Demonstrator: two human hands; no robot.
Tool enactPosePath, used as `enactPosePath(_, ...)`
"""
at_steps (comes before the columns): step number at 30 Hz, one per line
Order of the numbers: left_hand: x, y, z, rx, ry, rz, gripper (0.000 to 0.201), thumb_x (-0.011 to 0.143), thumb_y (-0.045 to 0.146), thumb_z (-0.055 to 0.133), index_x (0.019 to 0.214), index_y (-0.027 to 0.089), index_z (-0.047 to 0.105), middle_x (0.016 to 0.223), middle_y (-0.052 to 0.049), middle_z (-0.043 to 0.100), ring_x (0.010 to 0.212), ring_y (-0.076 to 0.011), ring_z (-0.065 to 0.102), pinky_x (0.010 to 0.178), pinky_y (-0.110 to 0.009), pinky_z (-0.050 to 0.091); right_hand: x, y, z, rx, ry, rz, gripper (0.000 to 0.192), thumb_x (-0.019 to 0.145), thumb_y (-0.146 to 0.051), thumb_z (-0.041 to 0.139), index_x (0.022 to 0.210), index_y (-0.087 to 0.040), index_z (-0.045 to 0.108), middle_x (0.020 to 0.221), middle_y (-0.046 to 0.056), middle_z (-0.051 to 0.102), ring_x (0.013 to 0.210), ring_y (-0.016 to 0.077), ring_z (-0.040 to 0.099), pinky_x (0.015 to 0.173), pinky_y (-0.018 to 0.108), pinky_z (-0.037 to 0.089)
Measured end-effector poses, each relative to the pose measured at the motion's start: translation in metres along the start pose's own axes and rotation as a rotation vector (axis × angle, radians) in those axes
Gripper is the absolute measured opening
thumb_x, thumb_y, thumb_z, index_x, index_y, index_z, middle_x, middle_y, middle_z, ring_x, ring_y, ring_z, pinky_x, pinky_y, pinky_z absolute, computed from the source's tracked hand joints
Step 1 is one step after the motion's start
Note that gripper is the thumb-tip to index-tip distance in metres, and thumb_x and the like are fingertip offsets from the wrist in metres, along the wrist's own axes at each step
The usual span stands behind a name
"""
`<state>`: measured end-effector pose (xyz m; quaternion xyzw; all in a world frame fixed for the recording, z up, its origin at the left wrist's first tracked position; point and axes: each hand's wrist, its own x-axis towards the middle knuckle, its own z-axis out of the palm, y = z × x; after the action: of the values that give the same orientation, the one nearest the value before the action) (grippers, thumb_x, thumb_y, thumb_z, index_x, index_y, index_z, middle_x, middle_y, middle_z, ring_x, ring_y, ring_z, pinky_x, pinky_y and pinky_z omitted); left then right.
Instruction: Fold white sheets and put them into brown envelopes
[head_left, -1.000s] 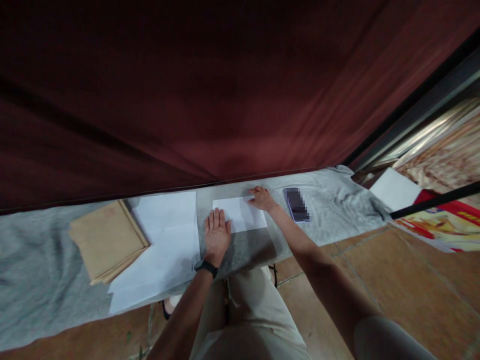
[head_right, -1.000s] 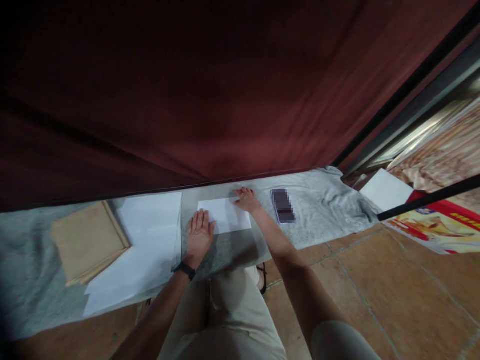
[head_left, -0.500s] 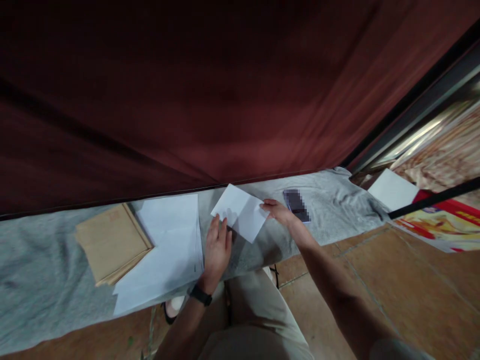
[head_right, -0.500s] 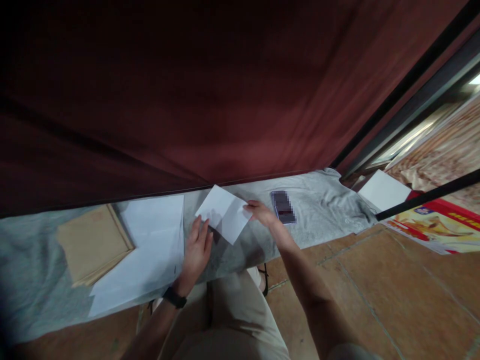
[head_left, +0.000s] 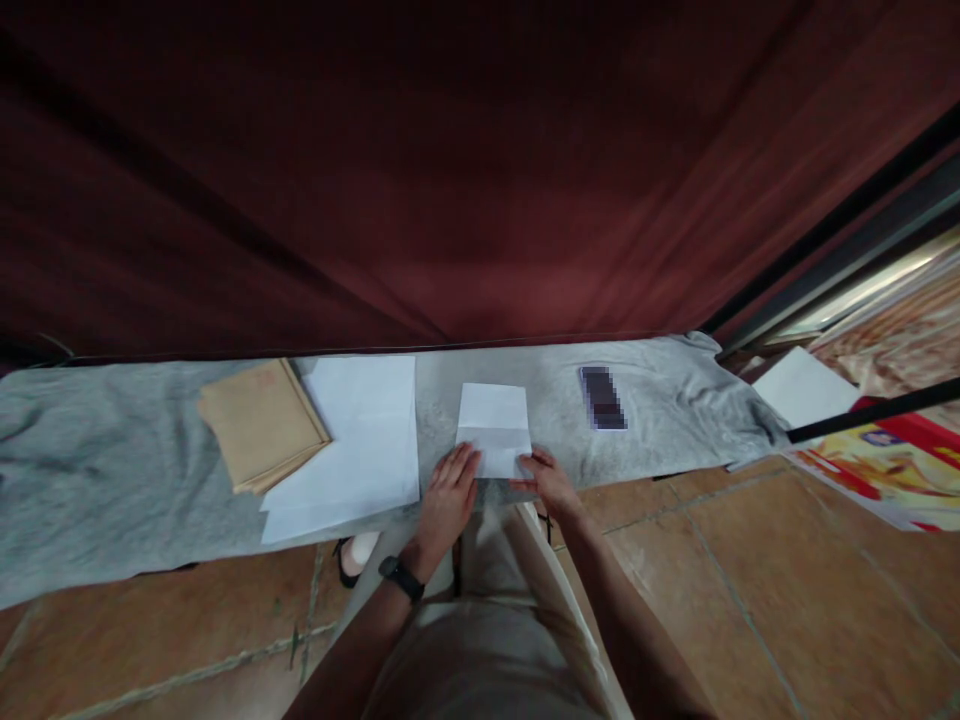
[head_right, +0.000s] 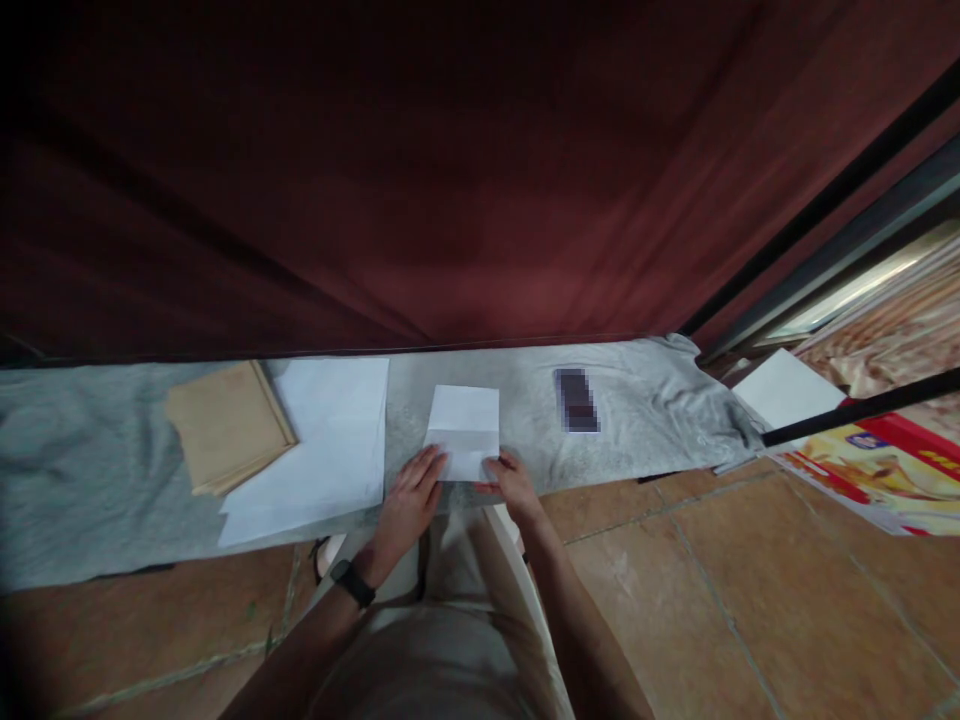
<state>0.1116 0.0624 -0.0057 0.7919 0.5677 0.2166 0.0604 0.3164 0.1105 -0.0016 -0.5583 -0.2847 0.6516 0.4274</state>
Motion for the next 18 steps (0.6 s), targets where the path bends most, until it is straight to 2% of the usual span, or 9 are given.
enactPosePath(3, 0.005, -0.007, -0.001, 0.041, -0.007, -0.009, 0.052, 0.095, 0.012, 0.044, 0.145, 0.016, 0.053, 0.154, -0.011, 0.052, 0.147, -0.0241, 0.043, 0.12, -0.044, 0.04, -0.006, -0.004, -0.004, -0.085, -0.038, 0.006, 0.042, 0.057, -0.05, 0.08, 0.085, -0.021, 0.07, 0.076, 0.001, 0.071, 0.067, 0.0202, 0.066, 0.059, 0.034, 0.06)
enactPosePath(6, 0.006, -0.011, -0.005, 0.073, -0.064, 0.037, 0.053, 0.092, 0.008, 0.044, 0.143, 0.018, 0.056, 0.152, -0.008, 0.055, 0.146, -0.0238, 0.044, 0.12, -0.043, 0.04, -0.01, -0.005, -0.009, -0.139, -0.072, 0.016, 0.04, 0.058, -0.051, 0.079, 0.083, -0.02, 0.07, 0.07, -0.001, 0.067, 0.06, 0.0172, 0.062, 0.056, 0.032, 0.058)
enactPosePath(9, 0.0, -0.008, -0.007, 0.119, -0.12, 0.091, 0.054, 0.091, 0.006, 0.044, 0.142, 0.019, 0.058, 0.15, -0.009, 0.057, 0.145, -0.0241, 0.045, 0.119, -0.044, 0.041, -0.011, 0.0, -0.017, -0.186, -0.054, -0.019, 0.041, 0.06, -0.052, 0.076, 0.084, -0.02, 0.069, 0.072, 0.0, 0.066, 0.061, 0.0173, 0.061, 0.054, 0.031, 0.057)
enactPosePath(11, -0.009, -0.004, -0.007, 0.148, -0.134, 0.098, 0.058, 0.089, 0.004, 0.043, 0.143, 0.02, 0.058, 0.15, -0.01, 0.057, 0.145, -0.0239, 0.045, 0.118, -0.045, 0.041, -0.01, 0.005, -0.024, -0.26, -0.003, -0.124, 0.042, 0.066, -0.053, 0.071, 0.092, -0.02, 0.07, 0.082, 0.002, 0.068, 0.071, 0.0202, 0.064, 0.057, 0.032, 0.058)
enactPosePath(14, -0.021, 0.002, -0.006, 0.171, -0.134, 0.084, 0.062, 0.087, 0.002, 0.041, 0.144, 0.019, 0.056, 0.15, -0.011, 0.056, 0.144, -0.0233, 0.048, 0.119, -0.043, 0.04, -0.011, 0.013, -0.034, -0.484, 0.077, -0.337, 0.04, 0.084, -0.045, 0.056, 0.112, -0.019, 0.069, 0.089, 0.006, 0.07, 0.082, 0.0233, 0.067, 0.072, 0.037, 0.06)
enactPosePath(16, -0.025, 0.004, -0.006, 0.179, -0.131, 0.062, 0.061, 0.087, 0.003, 0.041, 0.145, 0.019, 0.056, 0.15, -0.011, 0.056, 0.143, -0.0233, 0.049, 0.119, -0.043, 0.041, -0.015, 0.019, -0.039, -0.663, 0.083, -0.496, 0.038, 0.093, -0.034, 0.044, 0.119, -0.019, 0.067, 0.096, 0.009, 0.072, 0.091, 0.0245, 0.068, 0.085, 0.041, 0.059)
enactPosePath(18, -0.025, 0.006, -0.007, 0.189, -0.129, 0.03, 0.06, 0.089, 0.005, 0.04, 0.146, 0.018, 0.055, 0.15, -0.012, 0.056, 0.143, -0.0237, 0.049, 0.118, -0.043, 0.041, -0.02, 0.023, -0.043, -0.828, 0.035, -0.656, 0.04, 0.094, -0.022, 0.039, 0.122, -0.021, 0.067, 0.113, 0.012, 0.07, 0.107, 0.0247, 0.067, 0.097, 0.042, 0.056)
